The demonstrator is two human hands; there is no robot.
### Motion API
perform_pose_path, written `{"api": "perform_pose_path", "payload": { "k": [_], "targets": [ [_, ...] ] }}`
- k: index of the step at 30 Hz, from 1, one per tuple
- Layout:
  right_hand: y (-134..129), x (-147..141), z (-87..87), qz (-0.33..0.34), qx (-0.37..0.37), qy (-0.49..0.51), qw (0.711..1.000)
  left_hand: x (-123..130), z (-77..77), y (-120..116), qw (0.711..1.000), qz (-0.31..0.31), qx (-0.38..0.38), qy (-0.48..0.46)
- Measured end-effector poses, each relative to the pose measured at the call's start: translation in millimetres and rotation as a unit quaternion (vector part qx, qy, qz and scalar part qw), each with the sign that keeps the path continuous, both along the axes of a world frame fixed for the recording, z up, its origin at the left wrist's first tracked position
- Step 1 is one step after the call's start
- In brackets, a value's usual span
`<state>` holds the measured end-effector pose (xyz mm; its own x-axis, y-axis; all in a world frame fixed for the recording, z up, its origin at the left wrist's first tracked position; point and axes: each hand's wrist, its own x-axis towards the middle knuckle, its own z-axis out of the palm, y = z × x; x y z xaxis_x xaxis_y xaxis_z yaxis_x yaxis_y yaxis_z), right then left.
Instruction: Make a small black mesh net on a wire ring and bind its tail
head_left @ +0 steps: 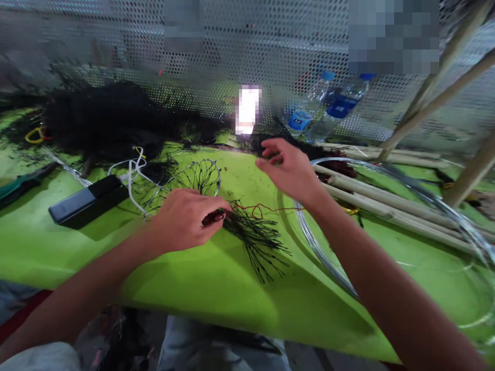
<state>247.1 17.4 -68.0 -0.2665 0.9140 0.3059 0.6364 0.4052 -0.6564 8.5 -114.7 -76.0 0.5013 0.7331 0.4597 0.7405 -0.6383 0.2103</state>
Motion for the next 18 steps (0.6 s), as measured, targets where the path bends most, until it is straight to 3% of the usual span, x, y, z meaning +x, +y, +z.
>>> {"api": "perform_pose_path", "payload": {
  "k": [4, 8, 13, 18],
  "targets": [
    [105, -48, -1.6, -0.164, -0.041, 0.004, 0.986, 0, -4.9, 0, 1.0, -0.02, 0.005, -0.002],
    [179, -95, -14.4, -0.233, -0.053, 0.023, 0.971, 3, -13.1, -3, 0.999, -0.04, 0.013, 0.004],
    [240, -130, -29.9, -0.325, -0.068, 0.058, 0.942, 10, -20.4, -8, 0.996, -0.029, 0.083, 0.009],
    [266, -138, -41.9, -0.378, -0.03, 0.083, 0.922, 14, -22.4, -4, 0.992, -0.039, 0.119, 0.008]
  ]
}}
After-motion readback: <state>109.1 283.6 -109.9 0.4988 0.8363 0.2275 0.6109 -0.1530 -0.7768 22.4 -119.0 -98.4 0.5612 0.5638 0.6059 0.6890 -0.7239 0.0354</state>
